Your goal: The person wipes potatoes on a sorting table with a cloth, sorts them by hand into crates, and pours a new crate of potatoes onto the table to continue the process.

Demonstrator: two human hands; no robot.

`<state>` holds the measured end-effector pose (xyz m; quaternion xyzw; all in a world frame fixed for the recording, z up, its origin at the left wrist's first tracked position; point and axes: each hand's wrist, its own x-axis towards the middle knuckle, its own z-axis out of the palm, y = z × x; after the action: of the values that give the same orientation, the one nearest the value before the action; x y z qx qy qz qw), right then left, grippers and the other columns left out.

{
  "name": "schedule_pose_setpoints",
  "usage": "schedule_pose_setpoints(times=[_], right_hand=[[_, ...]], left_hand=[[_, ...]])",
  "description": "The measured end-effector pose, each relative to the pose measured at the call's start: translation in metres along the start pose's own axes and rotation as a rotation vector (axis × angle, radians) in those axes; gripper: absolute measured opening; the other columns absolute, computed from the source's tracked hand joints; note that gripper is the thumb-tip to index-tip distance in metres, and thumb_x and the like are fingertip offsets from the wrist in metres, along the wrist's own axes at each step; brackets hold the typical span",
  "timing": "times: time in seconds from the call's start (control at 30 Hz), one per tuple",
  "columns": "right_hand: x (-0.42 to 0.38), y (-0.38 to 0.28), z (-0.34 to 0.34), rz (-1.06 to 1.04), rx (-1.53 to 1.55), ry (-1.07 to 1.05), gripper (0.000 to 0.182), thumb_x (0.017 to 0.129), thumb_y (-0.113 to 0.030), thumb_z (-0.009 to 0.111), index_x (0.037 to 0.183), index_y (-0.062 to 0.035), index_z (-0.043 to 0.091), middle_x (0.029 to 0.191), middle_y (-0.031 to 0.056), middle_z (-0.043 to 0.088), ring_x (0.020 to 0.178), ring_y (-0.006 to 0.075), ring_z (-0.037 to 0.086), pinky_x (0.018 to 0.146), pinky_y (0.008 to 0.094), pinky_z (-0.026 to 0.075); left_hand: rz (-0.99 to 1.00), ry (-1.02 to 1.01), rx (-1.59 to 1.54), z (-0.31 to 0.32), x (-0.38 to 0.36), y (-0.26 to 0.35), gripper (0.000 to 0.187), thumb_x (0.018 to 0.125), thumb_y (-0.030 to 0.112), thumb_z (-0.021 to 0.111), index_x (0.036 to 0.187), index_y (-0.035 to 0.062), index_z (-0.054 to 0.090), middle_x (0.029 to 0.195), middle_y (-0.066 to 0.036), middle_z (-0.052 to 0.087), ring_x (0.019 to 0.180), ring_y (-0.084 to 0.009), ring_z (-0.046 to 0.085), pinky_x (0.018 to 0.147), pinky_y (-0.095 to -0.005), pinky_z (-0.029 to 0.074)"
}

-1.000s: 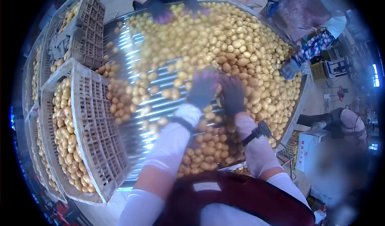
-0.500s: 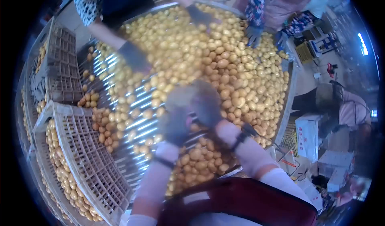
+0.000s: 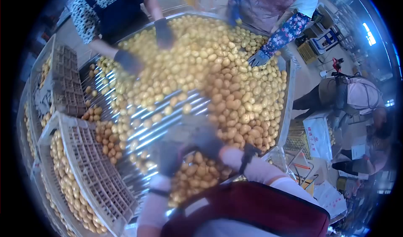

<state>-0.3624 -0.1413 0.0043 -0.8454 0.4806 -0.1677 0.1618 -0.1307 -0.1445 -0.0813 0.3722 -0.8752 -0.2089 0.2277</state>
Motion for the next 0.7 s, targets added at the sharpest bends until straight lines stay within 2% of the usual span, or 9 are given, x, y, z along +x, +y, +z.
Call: schedule_pose_setpoints(times=[0.07,0.1,0.13,0.17,0.3,0.37,0.4,0.47,0.7], right_hand=[[0.019,0.071,0.106,0.189,-0.317,0.092,0.019,0.085,-0.027,0.062,0.082,-0.0113,0.073,0.078,0.0110,0.066,0.080,0.0289,0.064,0.079,0.0458,0.046],[0.026,0.079,0.085,0.190,-0.245,0.100,0.019,0.086,-0.025,0.061,0.082,-0.0091,0.071,0.078,0.0119,0.066,0.078,0.0298,0.064,0.077,0.0456,0.047],[0.025,0.091,0.077,0.155,-0.170,0.273,0.019,0.088,-0.023,0.059,0.083,-0.0077,0.070,0.079,0.0126,0.066,0.077,0.0318,0.064,0.075,0.0458,0.049],[0.023,0.103,0.070,0.105,-0.098,0.443,0.020,0.091,-0.021,0.057,0.085,-0.0063,0.069,0.080,0.0134,0.066,0.077,0.0338,0.063,0.073,0.0461,0.050],[-0.050,0.030,-0.067,0.132,0.128,0.330,0.021,0.095,-0.024,0.056,0.105,-0.0140,0.072,0.092,0.0137,0.069,0.092,0.0342,0.064,0.084,0.0461,0.049],[-0.099,0.000,-0.081,0.099,-0.122,0.255,0.020,0.090,-0.013,0.061,0.110,-0.0122,0.064,0.108,0.0131,0.068,0.101,0.0366,0.063,0.082,0.0487,0.049],[-0.123,-0.001,-0.075,0.010,-0.189,0.232,0.026,0.087,-0.010,0.063,0.112,-0.0135,0.063,0.108,0.0139,0.067,0.104,0.0358,0.063,0.084,0.0491,0.049],[-0.197,0.005,-0.020,0.231,0.225,0.018,0.031,0.083,-0.008,0.067,0.113,-0.0160,0.063,0.109,0.0120,0.065,0.105,0.0345,0.061,0.088,0.0490,0.047],[-0.198,0.015,0.053,0.293,0.061,0.018,0.032,0.082,-0.022,0.069,0.114,-0.0190,0.067,0.117,0.0074,0.059,0.108,0.0342,0.056,0.092,0.0497,0.043]], left_hand=[[-0.325,-0.130,-0.004,0.006,0.013,-0.021,0.025,0.096,0.022,0.058,0.115,0.0113,0.069,0.082,-0.016,0.066,0.075,-0.0374,0.062,0.071,-0.0492,0.049],[-0.354,-0.130,-0.272,-0.001,0.023,-0.024,0.031,0.099,0.028,0.058,0.122,0.0093,0.067,0.084,-0.018,0.069,0.080,-0.0373,0.067,0.074,-0.0444,0.053],[-0.507,-0.214,-0.050,-0.073,0.057,0.040,0.035,0.098,0.028,0.059,0.125,0.0077,0.065,0.091,-0.019,0.072,0.087,-0.0340,0.070,0.079,-0.0414,0.054],[-0.484,-0.018,-0.056,-0.060,0.046,0.019,0.035,0.098,0.025,0.058,0.127,0.0059,0.063,0.091,-0.017,0.071,0.088,-0.0284,0.069,0.080,-0.0389,0.054],[-0.259,0.318,-0.357,-0.109,-0.006,0.024,0.034,0.100,0.022,0.050,0.126,0.0057,0.064,0.104,-0.015,0.071,0.091,-0.0293,0.068,0.079,-0.0410,0.054],[-0.683,0.079,-0.746,-0.129,-0.050,0.062,0.034,0.098,0.017,0.055,0.127,0.0025,0.064,0.114,-0.014,0.068,0.104,-0.0245,0.067,0.089,-0.0323,0.054],[-0.453,0.154,-0.492,-0.108,-0.078,0.062,0.034,0.097,0.017,0.058,0.127,0.0023,0.064,0.118,-0.014,0.068,0.109,-0.0251,0.066,0.095,-0.0354,0.052],[-0.297,-0.084,-0.328,-0.085,-0.111,0.072,0.042,0.092,0.027,0.068,0.129,0.0074,0.063,0.130,-0.015,0.063,0.128,-0.0335,0.055,0.113,-0.0497,0.036],[-0.144,-0.219,0.124,-0.016,-0.074,0.084,0.064,0.086,0.048,0.068,0.139,0.0144,0.054,0.151,-0.014,0.044,0.141,-0.0376,0.039,0.115,-0.0605,0.027]])
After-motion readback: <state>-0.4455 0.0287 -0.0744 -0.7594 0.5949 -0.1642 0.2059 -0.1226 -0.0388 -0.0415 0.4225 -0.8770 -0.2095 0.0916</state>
